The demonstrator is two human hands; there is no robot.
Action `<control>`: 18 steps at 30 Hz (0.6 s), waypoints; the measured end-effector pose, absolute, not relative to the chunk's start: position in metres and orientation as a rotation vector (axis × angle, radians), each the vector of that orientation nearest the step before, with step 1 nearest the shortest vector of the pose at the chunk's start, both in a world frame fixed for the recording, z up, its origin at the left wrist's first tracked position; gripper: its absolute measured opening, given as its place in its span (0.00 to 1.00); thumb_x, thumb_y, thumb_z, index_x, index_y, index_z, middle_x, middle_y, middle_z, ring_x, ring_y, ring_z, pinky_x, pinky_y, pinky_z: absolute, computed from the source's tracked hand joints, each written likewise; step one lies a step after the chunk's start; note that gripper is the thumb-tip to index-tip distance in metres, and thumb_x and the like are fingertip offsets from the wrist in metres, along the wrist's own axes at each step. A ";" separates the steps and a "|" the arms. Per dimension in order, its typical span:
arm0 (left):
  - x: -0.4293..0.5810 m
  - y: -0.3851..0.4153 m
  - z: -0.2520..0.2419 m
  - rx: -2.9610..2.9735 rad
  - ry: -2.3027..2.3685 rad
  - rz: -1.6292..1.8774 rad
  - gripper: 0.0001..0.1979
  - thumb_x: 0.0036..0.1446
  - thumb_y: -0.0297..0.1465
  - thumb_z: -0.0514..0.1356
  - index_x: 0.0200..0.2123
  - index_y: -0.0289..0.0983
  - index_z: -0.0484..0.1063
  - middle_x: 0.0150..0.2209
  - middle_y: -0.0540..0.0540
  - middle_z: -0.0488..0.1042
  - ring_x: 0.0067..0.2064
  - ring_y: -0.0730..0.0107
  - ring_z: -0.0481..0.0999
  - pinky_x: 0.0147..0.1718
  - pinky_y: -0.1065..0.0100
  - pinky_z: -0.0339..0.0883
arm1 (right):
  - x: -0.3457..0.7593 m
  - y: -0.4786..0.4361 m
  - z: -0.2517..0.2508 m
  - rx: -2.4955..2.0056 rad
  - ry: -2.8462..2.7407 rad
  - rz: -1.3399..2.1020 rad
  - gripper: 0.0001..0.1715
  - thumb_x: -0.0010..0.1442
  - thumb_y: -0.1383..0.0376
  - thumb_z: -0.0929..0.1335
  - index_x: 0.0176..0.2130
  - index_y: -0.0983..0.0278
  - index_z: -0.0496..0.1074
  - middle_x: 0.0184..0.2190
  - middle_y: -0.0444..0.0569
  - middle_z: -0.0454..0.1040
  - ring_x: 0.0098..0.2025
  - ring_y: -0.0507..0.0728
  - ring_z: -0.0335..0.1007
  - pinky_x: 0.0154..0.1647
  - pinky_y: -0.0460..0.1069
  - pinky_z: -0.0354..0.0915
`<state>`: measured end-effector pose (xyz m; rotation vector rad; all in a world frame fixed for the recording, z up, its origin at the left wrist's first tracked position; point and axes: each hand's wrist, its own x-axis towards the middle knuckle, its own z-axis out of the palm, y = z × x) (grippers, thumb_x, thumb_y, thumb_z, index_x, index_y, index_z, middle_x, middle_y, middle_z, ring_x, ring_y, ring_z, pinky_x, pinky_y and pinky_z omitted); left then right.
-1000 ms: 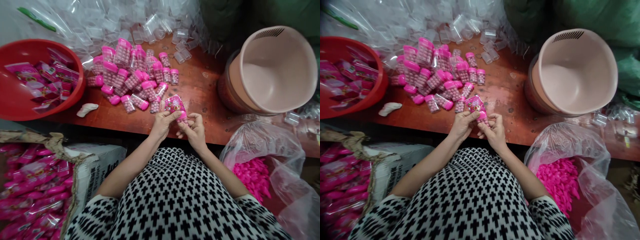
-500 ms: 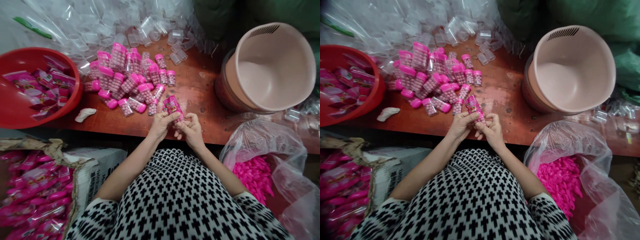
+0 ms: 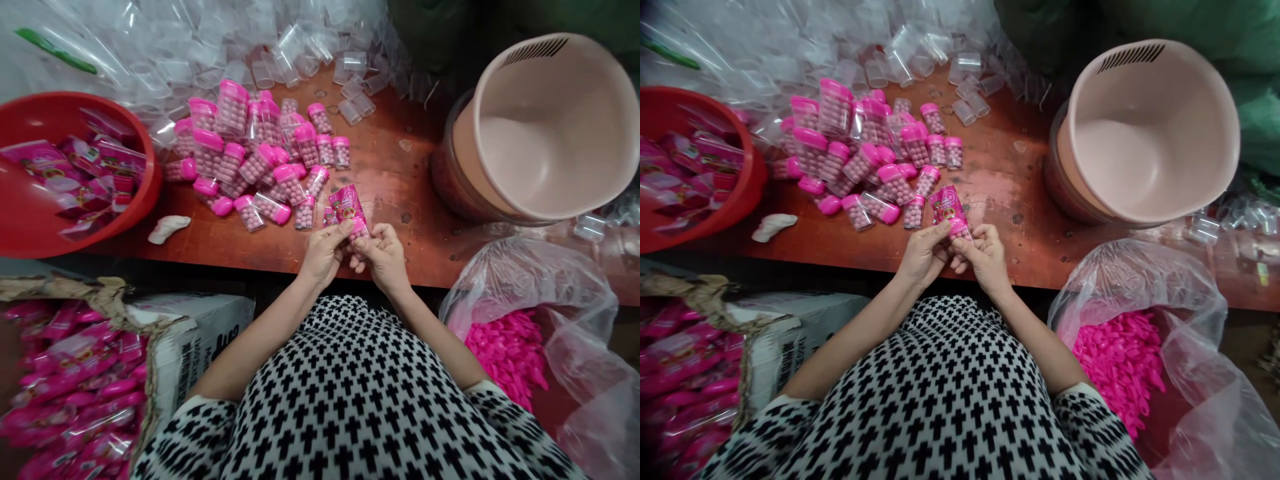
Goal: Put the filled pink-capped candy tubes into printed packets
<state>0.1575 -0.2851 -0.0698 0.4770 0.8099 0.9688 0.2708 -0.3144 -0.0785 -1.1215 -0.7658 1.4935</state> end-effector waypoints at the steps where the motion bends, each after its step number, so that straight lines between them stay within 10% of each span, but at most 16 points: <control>1: 0.157 -0.285 -0.071 0.463 0.797 0.987 0.21 0.39 0.43 0.73 0.22 0.31 0.72 0.19 0.49 0.71 0.16 0.73 0.68 0.11 0.70 0.62 | 0.271 -0.314 -0.077 -1.127 -0.780 1.482 0.31 0.50 0.55 0.75 0.36 0.57 0.50 0.19 0.32 0.74 0.16 0.50 0.71 0.12 0.40 0.65; 18: 0.159 -0.294 -0.065 0.397 0.901 1.033 0.23 0.33 0.43 0.75 0.22 0.31 0.71 0.18 0.50 0.70 0.16 0.76 0.67 0.12 0.72 0.60 | 0.268 -0.322 -0.077 -1.232 -0.972 1.359 0.25 0.52 0.58 0.75 0.34 0.58 0.55 0.18 0.32 0.73 0.16 0.48 0.70 0.15 0.40 0.67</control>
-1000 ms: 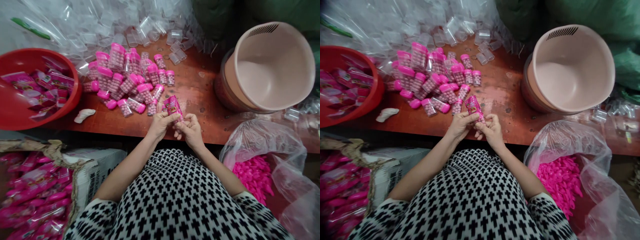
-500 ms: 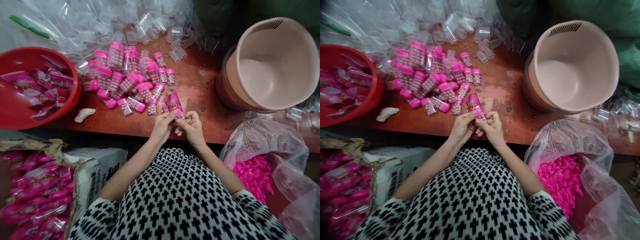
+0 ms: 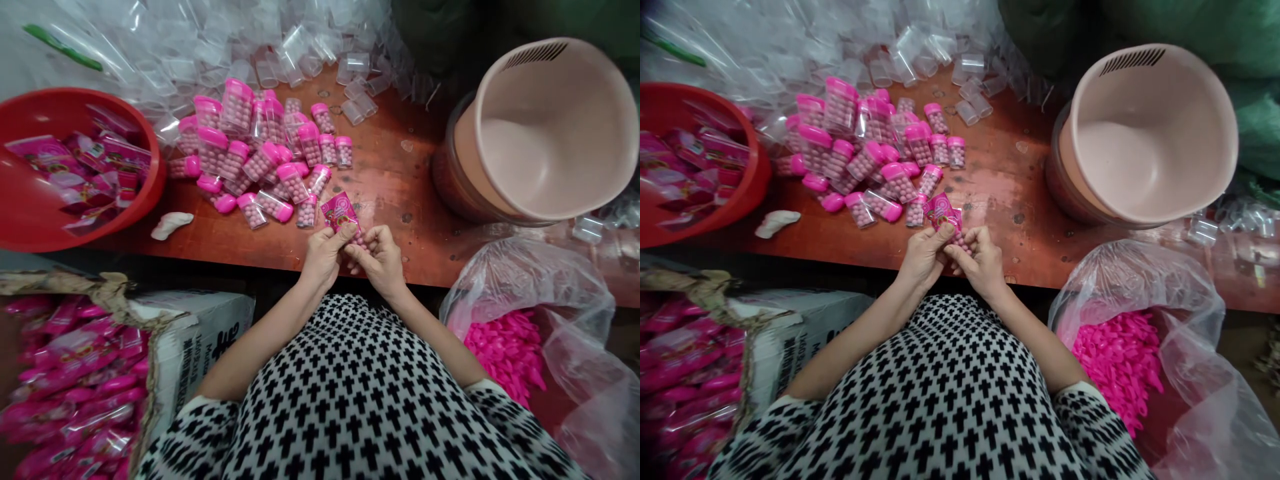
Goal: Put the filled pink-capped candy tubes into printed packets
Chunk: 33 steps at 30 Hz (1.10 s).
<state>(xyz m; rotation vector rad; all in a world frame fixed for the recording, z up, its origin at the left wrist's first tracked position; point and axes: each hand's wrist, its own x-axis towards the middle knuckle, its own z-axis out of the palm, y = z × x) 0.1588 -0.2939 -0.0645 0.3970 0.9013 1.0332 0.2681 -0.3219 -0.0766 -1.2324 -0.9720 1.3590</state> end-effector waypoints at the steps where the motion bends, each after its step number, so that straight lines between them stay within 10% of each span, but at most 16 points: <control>1: 0.160 -0.294 -0.064 0.392 0.901 1.037 0.23 0.33 0.43 0.75 0.22 0.32 0.71 0.18 0.50 0.70 0.15 0.76 0.66 0.11 0.72 0.59 | 0.267 -0.321 -0.077 -1.228 -0.967 1.362 0.25 0.52 0.58 0.75 0.34 0.58 0.55 0.19 0.32 0.73 0.16 0.48 0.71 0.15 0.40 0.67; 13: 0.148 -0.299 -0.076 0.256 0.907 1.086 0.20 0.30 0.38 0.77 0.21 0.30 0.74 0.20 0.49 0.73 0.23 0.79 0.70 0.22 0.77 0.64 | 0.271 -0.332 -0.074 -1.025 -0.681 1.701 0.26 0.47 0.60 0.78 0.41 0.60 0.65 0.36 0.40 0.80 0.34 0.51 0.81 0.35 0.46 0.79; 26: 0.102 -0.345 -0.062 0.285 0.790 1.120 0.16 0.38 0.35 0.76 0.29 0.33 0.79 0.32 0.45 0.79 0.36 0.67 0.78 0.40 0.66 0.74 | 0.244 -0.315 -0.068 -1.079 -1.090 1.792 0.26 0.45 0.53 0.78 0.29 0.61 0.61 0.18 0.35 0.72 0.15 0.48 0.68 0.14 0.40 0.64; 31: 0.005 -0.375 -0.035 0.298 0.993 1.925 0.30 0.56 0.57 0.57 0.43 0.36 0.76 0.41 0.51 0.82 0.46 0.69 0.79 0.50 0.63 0.74 | 0.244 -0.311 -0.069 -1.069 -1.567 1.449 0.20 0.57 0.49 0.70 0.40 0.61 0.71 0.38 0.48 0.80 0.39 0.56 0.79 0.44 0.54 0.75; 33: -0.028 -0.388 -0.030 0.303 1.070 2.078 0.40 0.59 0.60 0.47 0.47 0.28 0.74 0.41 0.49 0.82 0.48 0.75 0.77 0.56 0.71 0.67 | 0.245 -0.312 -0.080 -1.033 -1.873 1.292 0.32 0.54 0.45 0.71 0.51 0.63 0.71 0.54 0.57 0.75 0.58 0.65 0.71 0.63 0.63 0.62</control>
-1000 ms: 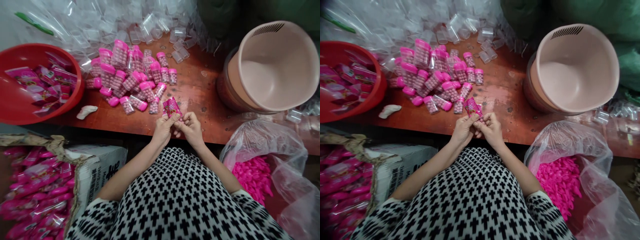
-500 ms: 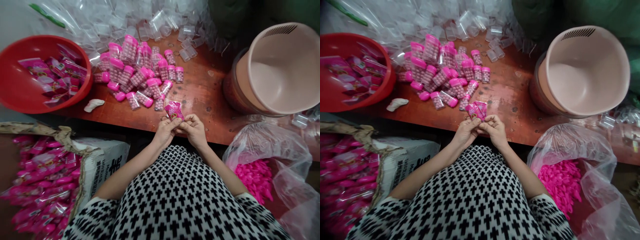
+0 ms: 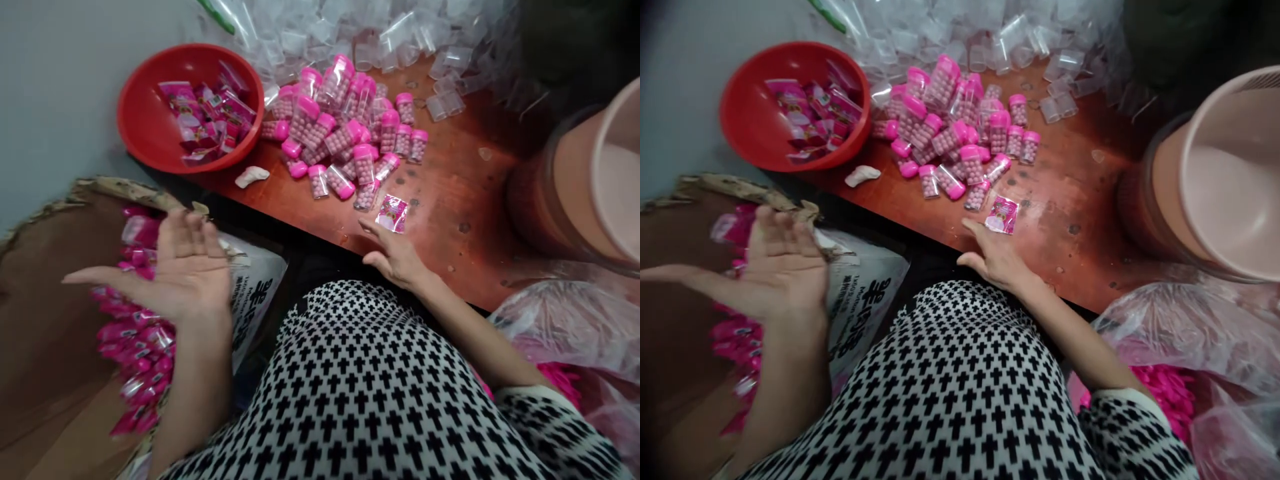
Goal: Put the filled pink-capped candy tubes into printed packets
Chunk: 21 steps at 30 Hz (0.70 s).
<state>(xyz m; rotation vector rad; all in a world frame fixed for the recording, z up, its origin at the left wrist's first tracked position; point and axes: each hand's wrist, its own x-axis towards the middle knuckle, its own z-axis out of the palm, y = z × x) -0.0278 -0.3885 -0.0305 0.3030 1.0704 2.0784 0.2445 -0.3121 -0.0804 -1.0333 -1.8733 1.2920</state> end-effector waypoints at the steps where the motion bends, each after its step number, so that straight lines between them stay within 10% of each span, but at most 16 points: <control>1: -0.039 -0.394 -0.030 0.276 1.114 2.133 0.40 0.58 0.61 0.47 0.46 0.27 0.73 0.41 0.50 0.82 0.47 0.77 0.77 0.56 0.74 0.66 | 0.243 -0.314 -0.088 -1.003 -2.019 1.242 0.40 0.52 0.43 0.72 0.56 0.65 0.69 0.60 0.60 0.69 0.64 0.68 0.62 0.68 0.66 0.53; 8: -0.035 -0.404 -0.033 0.040 1.293 2.145 0.28 0.56 0.57 0.56 0.36 0.37 0.76 0.28 0.57 0.81 0.34 0.77 0.78 0.37 0.73 0.74 | 0.185 -0.340 -0.127 -0.846 -2.501 1.060 0.57 0.57 0.37 0.63 0.68 0.74 0.51 0.71 0.66 0.42 0.74 0.68 0.30 0.73 0.66 0.30; 15: -0.023 -0.409 -0.028 0.265 1.319 2.003 0.20 0.64 0.49 0.52 0.34 0.45 0.78 0.29 0.58 0.80 0.34 0.75 0.79 0.39 0.72 0.74 | 0.102 -0.346 -0.156 -0.641 -2.503 1.364 0.44 0.56 0.50 0.71 0.61 0.74 0.63 0.64 0.65 0.62 0.67 0.60 0.58 0.66 0.57 0.57; 18: -0.016 -0.409 -0.043 0.117 1.275 1.961 0.20 0.59 0.50 0.58 0.32 0.40 0.78 0.27 0.53 0.80 0.29 0.73 0.79 0.33 0.70 0.75 | 0.097 -0.332 -0.170 -1.075 -2.169 1.355 0.20 0.65 0.58 0.63 0.40 0.73 0.75 0.46 0.59 0.80 0.45 0.48 0.79 0.45 0.46 0.73; 21: -0.007 -0.410 -0.058 0.022 1.205 1.822 0.17 0.53 0.46 0.65 0.34 0.38 0.78 0.28 0.50 0.80 0.31 0.71 0.80 0.34 0.69 0.76 | 0.108 -0.318 -0.174 -1.111 -1.842 1.512 0.28 0.69 0.67 0.50 0.35 0.66 0.74 0.41 0.52 0.82 0.41 0.47 0.80 0.40 0.48 0.75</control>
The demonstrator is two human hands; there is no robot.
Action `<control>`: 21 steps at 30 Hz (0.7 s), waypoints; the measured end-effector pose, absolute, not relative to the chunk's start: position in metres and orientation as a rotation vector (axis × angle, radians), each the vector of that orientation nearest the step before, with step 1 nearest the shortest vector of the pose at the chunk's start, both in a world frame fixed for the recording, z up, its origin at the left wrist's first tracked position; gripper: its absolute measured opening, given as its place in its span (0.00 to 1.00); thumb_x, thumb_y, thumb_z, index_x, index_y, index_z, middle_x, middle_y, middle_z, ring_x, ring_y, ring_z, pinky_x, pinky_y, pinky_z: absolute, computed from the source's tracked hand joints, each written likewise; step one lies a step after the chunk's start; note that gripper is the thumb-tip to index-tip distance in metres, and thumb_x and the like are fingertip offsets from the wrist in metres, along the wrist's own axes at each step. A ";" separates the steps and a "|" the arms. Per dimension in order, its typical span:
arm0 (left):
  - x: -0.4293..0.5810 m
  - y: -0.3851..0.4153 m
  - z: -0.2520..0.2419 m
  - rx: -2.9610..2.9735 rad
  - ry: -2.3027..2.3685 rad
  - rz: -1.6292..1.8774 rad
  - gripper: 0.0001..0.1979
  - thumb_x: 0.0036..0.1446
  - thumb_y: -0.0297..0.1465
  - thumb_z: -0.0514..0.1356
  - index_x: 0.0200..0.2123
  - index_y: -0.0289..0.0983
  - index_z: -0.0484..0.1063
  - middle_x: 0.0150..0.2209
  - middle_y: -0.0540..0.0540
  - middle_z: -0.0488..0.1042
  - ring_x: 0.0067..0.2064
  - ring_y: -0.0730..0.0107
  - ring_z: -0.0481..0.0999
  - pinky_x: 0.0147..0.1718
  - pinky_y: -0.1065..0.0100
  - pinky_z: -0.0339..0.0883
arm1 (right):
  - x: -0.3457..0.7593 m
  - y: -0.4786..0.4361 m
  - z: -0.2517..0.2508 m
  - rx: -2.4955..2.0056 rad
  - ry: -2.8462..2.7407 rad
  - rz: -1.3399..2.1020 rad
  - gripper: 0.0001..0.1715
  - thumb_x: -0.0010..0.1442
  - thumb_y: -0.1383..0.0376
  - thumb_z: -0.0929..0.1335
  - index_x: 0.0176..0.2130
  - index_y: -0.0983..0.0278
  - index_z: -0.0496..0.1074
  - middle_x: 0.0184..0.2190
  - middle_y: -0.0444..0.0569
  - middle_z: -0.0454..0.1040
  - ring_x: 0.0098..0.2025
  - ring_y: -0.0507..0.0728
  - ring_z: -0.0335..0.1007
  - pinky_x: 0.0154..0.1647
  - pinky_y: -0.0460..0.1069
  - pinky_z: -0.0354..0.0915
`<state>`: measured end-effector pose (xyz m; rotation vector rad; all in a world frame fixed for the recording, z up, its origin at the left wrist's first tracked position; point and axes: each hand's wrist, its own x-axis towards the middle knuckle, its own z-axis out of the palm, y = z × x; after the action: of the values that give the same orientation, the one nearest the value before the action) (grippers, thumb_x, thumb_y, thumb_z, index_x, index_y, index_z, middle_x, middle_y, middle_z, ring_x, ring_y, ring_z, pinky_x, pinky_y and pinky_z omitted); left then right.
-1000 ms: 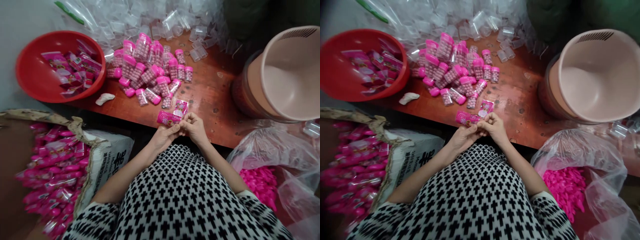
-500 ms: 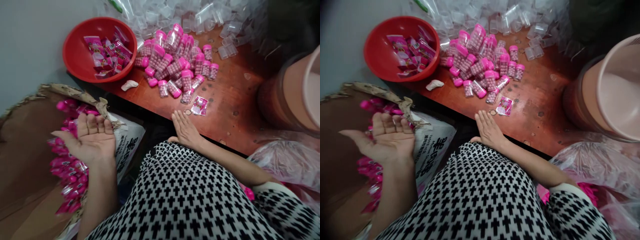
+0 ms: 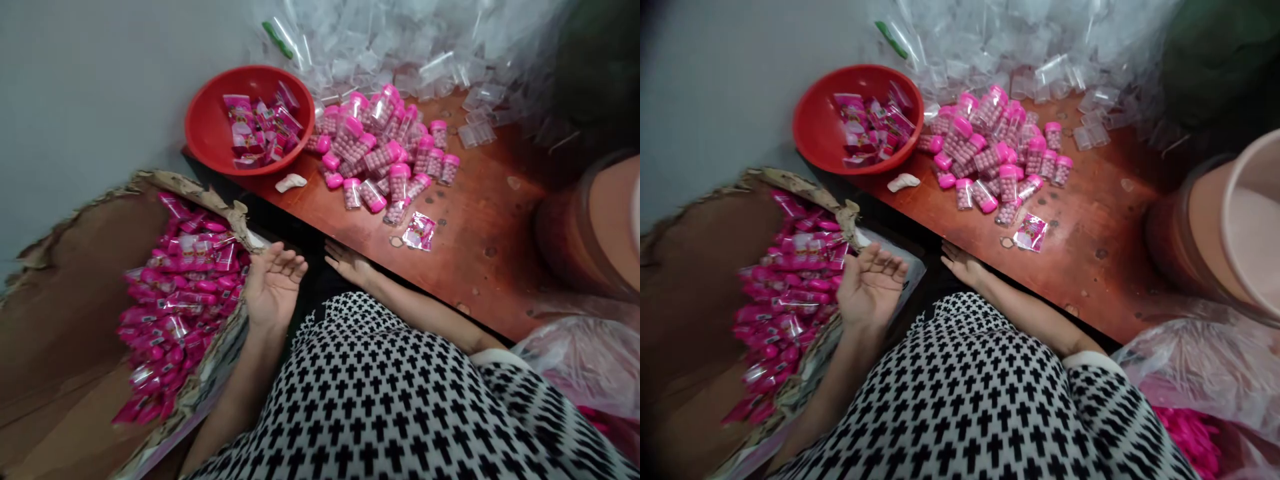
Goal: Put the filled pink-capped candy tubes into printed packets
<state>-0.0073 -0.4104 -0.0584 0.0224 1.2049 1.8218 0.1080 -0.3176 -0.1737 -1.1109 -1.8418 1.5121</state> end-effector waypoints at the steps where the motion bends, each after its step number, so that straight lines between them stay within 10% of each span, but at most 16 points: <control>1: -0.005 -0.411 -0.061 0.018 1.179 1.802 0.16 0.51 0.45 0.67 0.34 0.38 0.78 0.29 0.49 0.80 0.32 0.71 0.81 0.34 0.69 0.76 | 0.113 -0.314 -0.171 -1.071 -1.626 1.657 0.30 0.69 0.68 0.49 0.37 0.63 0.75 0.43 0.51 0.82 0.45 0.48 0.79 0.44 0.52 0.75; 6: -0.004 -0.416 -0.062 0.075 1.134 1.752 0.18 0.47 0.43 0.69 0.35 0.36 0.78 0.31 0.45 0.81 0.33 0.68 0.81 0.35 0.66 0.76 | 0.139 -0.314 -0.146 -0.816 -0.708 2.097 0.26 0.68 0.58 0.52 0.47 0.53 0.75 0.54 0.44 0.76 0.59 0.53 0.70 0.63 0.65 0.61; 21: -0.063 -0.290 -0.109 1.318 2.345 1.310 0.17 0.57 0.25 0.59 0.50 0.36 0.75 0.56 0.35 0.72 0.61 0.48 0.64 0.62 0.52 0.50 | 0.195 -0.353 -0.117 -1.029 -0.066 2.185 0.33 0.71 0.55 0.47 0.47 0.50 0.76 0.58 0.42 0.73 0.63 0.54 0.66 0.65 0.66 0.60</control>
<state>-0.0630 -0.2897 -0.1094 1.3183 2.3449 1.3102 0.1949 -0.3529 -0.1170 -1.0291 -0.0656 2.1848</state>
